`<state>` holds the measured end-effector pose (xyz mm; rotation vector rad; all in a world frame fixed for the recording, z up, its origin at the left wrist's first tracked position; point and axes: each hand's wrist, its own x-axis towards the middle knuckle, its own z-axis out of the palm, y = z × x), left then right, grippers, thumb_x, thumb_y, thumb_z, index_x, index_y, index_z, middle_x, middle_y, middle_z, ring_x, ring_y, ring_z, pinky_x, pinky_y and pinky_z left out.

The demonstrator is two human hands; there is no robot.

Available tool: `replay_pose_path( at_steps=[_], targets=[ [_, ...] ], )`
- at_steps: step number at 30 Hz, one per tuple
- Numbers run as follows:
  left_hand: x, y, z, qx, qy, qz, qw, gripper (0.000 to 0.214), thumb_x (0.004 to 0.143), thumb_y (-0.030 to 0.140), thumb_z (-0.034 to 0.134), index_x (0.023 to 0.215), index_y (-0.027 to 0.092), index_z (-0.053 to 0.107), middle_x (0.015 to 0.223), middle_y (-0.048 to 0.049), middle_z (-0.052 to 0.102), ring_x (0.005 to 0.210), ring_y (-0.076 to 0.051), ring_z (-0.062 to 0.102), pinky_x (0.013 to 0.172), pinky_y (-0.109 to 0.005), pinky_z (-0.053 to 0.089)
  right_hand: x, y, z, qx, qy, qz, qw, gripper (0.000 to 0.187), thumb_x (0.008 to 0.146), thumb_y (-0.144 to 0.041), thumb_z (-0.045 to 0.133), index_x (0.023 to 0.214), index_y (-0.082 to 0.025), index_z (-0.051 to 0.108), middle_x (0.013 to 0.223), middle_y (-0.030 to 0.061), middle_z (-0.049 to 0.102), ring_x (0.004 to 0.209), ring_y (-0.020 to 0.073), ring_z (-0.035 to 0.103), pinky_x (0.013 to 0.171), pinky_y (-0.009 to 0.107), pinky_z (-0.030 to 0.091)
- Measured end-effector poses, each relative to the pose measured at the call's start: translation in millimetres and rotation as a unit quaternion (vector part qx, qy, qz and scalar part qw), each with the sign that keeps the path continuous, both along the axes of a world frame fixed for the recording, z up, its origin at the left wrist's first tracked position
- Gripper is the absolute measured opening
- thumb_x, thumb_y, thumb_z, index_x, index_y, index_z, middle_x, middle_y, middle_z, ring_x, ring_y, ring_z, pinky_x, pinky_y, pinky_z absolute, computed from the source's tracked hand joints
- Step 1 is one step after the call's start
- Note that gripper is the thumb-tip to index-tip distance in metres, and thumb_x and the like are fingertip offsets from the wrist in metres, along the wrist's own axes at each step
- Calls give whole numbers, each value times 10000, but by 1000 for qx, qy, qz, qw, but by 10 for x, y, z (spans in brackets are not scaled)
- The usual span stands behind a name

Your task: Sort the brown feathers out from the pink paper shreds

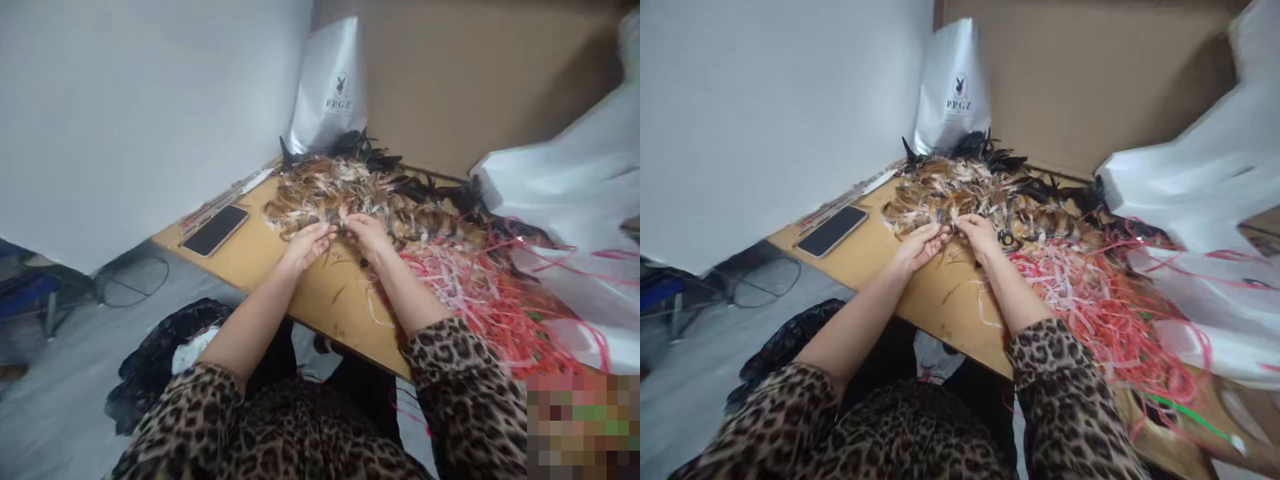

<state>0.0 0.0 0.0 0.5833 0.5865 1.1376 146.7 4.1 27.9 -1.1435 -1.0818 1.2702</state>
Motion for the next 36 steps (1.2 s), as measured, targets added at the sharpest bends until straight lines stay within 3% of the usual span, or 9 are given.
replay_pose_path(
  at_steps=[6,14,23,31,36],
  targets=[
    [0,-29,26,11,-1,-41,999,97,755,61,557,823,100,615,729,-45,660,633,-82,628,521,-132,448,-150,-43,-94,97,-49,-22,994,197,567,-323,698,643,-163,612,622,-27,598,575,76,491,576,217,378],
    [-13,-12,0,19,-27,-34,999,90,740,53,576,807,81,629,720,-41,648,588,-39,584,529,-116,444,-70,-58,-12,7,35,69,997,273,575,-389,722,676,-155,625,632,5,628,496,64,475,439,191,310],
    [-19,-22,-8,38,-19,-66,997,73,734,67,588,789,76,635,710,-43,640,588,-37,572,544,-119,448,-16,-59,-26,-84,108,171,976,259,575,-313,748,701,-142,600,629,3,604,458,37,418,414,174,289],
    [-22,-25,-18,48,4,-79,996,53,713,103,632,760,79,627,689,-26,632,576,-39,578,524,-128,435,-6,-67,-34,-111,137,206,963,217,590,-259,743,696,-138,597,589,-12,573,447,22,366,407,159,269],
    [-19,-31,-5,32,26,-61,997,66,714,107,630,779,93,630,708,-37,652,610,-64,607,532,-144,440,-29,-63,-28,-101,144,163,971,263,536,-229,770,642,-145,544,548,-34,542,444,23,370,403,154,257]
  ],
)
